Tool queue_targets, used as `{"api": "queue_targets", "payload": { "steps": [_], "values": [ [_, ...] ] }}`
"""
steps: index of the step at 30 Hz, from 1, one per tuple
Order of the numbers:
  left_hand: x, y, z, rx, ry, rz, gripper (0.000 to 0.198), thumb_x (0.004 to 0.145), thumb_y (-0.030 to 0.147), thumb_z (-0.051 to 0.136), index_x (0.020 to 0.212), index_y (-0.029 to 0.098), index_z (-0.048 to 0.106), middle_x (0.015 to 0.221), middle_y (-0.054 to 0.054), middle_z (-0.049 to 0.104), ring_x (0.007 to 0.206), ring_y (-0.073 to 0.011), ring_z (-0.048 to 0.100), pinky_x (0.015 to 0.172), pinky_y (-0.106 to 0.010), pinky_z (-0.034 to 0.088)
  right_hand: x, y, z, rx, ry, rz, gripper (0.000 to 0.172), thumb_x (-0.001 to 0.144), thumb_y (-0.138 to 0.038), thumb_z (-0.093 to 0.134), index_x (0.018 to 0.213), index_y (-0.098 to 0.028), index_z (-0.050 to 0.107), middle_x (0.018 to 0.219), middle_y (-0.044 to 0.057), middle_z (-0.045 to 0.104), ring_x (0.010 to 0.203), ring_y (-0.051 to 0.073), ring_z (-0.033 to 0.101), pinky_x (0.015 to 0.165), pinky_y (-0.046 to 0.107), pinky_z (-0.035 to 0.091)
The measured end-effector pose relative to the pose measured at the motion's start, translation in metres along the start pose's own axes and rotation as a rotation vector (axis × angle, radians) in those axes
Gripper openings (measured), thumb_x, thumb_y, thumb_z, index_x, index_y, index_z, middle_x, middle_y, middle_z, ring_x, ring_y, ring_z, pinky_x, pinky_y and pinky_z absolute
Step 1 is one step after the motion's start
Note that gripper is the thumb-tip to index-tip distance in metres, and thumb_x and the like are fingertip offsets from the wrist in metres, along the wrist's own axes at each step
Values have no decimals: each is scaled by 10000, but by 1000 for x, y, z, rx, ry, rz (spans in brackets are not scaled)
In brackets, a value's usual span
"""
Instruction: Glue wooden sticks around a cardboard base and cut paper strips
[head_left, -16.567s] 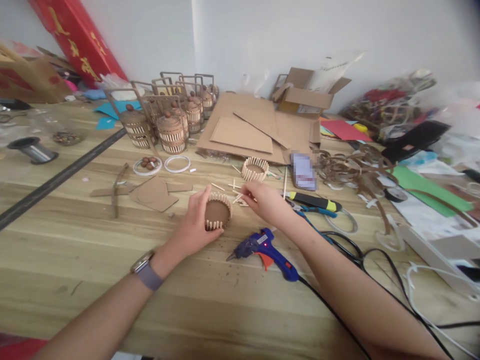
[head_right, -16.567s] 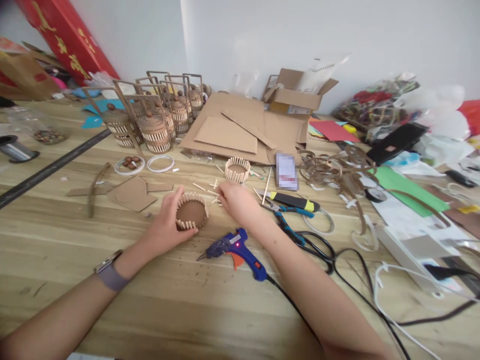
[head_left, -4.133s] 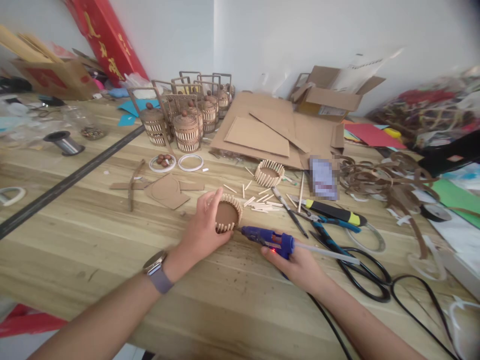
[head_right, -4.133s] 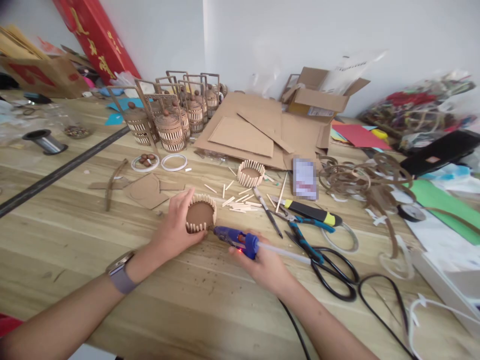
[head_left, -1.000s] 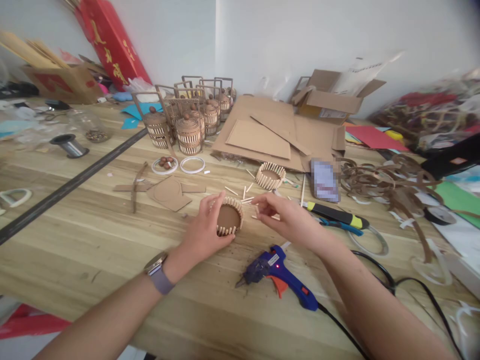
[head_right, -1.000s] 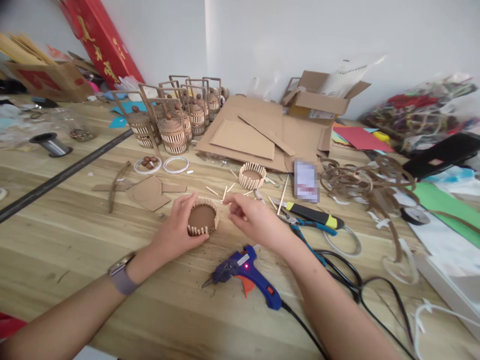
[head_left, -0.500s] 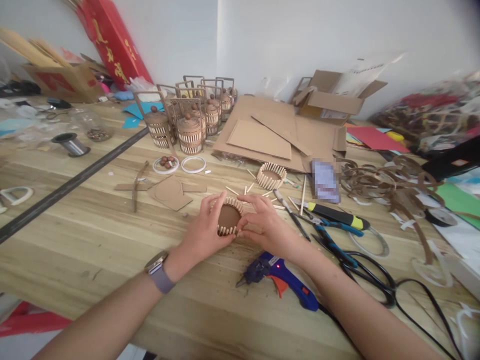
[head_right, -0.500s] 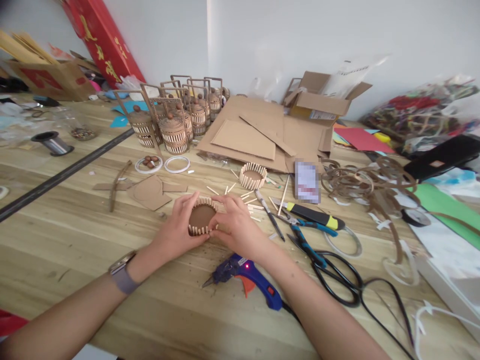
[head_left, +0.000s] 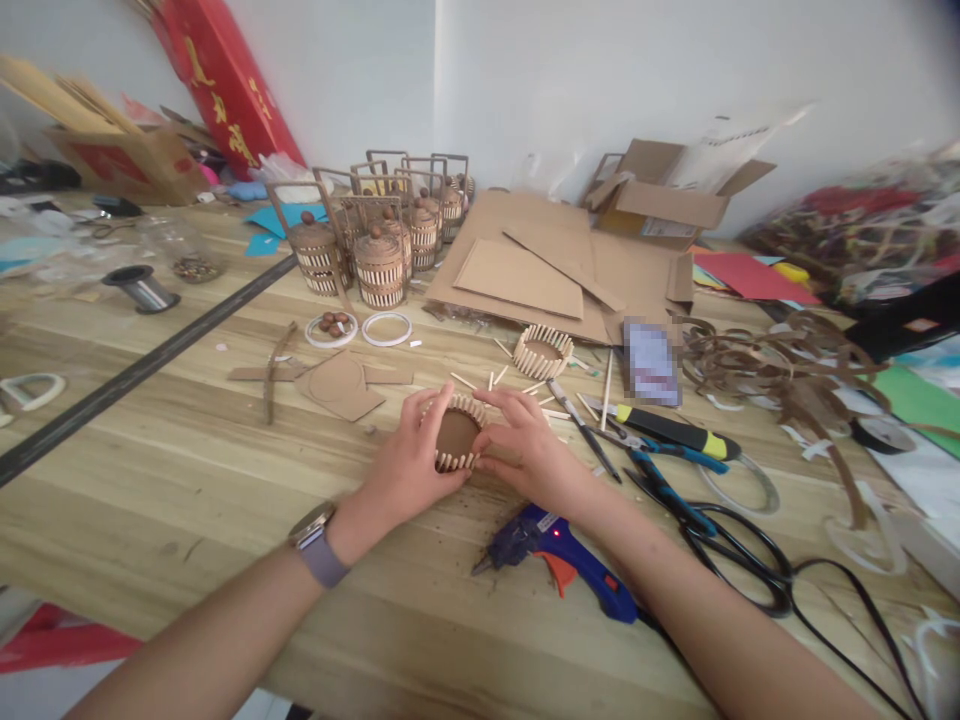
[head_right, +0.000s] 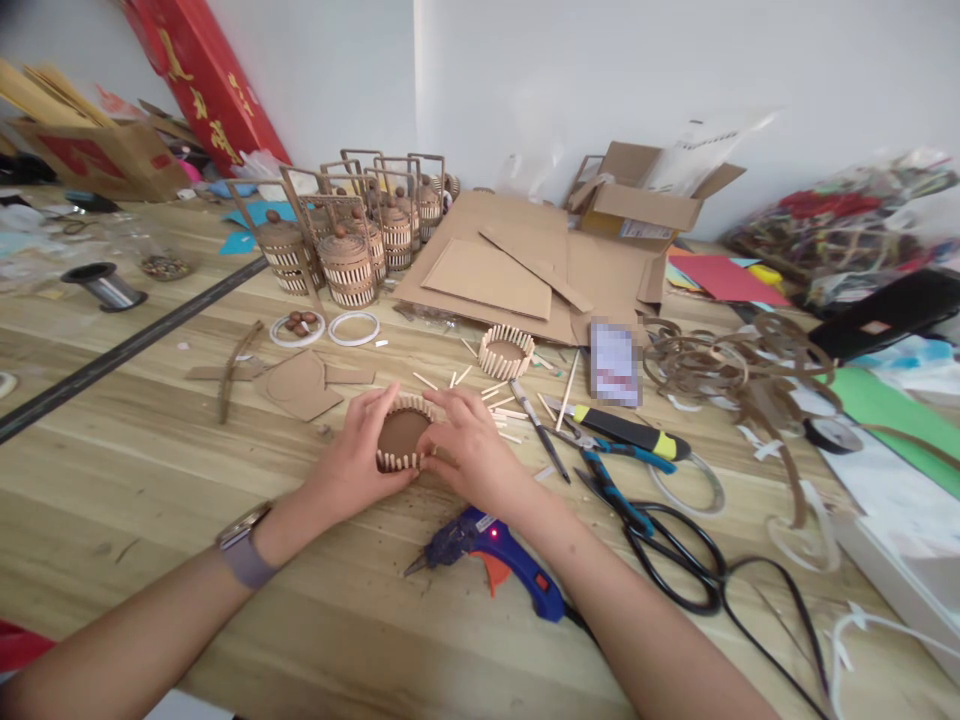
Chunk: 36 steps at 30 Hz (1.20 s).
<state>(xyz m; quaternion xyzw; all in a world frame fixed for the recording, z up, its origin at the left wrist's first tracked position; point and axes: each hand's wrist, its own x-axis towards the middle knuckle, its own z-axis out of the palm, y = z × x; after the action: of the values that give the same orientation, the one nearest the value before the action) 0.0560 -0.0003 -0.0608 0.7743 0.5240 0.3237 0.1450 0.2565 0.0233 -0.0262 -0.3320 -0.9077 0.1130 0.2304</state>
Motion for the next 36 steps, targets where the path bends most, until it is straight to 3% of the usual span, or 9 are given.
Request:
{"api": "queue_targets", "payload": {
  "steps": [4, 12, 26, 32, 34, 36],
  "values": [
    [0, 0, 0, -4, 1, -8, 995, 679, 234, 746, 1500, 226, 184, 1375, -168, 380, 1306, -351, 433, 1025, -526, 451, -1, -1, -1, -164, 18, -63, 64, 881, -194, 633, 888, -198, 696, 1399, 151, 511, 1315, 336, 386, 1036, 544, 400],
    [0, 1, -1, 11, -21, -17, 999, 681, 234, 751, 1488, 274, 164, 1373, -153, 360, 1292, -348, 442, 1000, -534, 470, -2, -9, -1, -334, 63, -104, 145, 931, -219, 574, 847, -246, 690, 1372, 86, 564, 1277, 288, 439, 1028, 498, 379],
    [1, 2, -3, -21, -18, 14, 953, 695, 242, 745, 1481, 246, 208, 1364, -159, 386, 1320, -352, 410, 1027, -560, 444, -2, -6, 1, -345, 122, -152, 165, 916, -184, 568, 812, -240, 682, 1344, 51, 589, 1256, 282, 437, 1036, 493, 313],
    [1, 0, -2, -10, -35, -5, 1017, 675, 270, 800, 1487, 272, 186, 1384, -153, 366, 1323, -350, 416, 1039, -562, 435, -1, -9, 1, -357, 72, -128, 134, 900, -201, 605, 812, -259, 688, 1379, 29, 569, 1282, 281, 422, 1072, 496, 279],
    [1, 0, -3, -20, -39, 2, 999, 690, 290, 792, 1488, 266, 191, 1404, -160, 344, 1345, -353, 390, 1047, -561, 428, -1, -12, -3, -358, 81, -114, 87, 887, -212, 634, 890, -270, 700, 1377, 43, 570, 1292, 295, 411, 1072, 509, 275],
    [1, -1, -4, -27, -43, 7, 1004, 683, 292, 798, 1488, 251, 201, 1422, -169, 328, 1365, -358, 363, 1069, -562, 404, -5, -15, -11, -328, 120, -94, 168, 883, -246, 653, 1047, -259, 686, 1360, 87, 577, 1282, 314, 416, 1040, 511, 313]
  ]
}}
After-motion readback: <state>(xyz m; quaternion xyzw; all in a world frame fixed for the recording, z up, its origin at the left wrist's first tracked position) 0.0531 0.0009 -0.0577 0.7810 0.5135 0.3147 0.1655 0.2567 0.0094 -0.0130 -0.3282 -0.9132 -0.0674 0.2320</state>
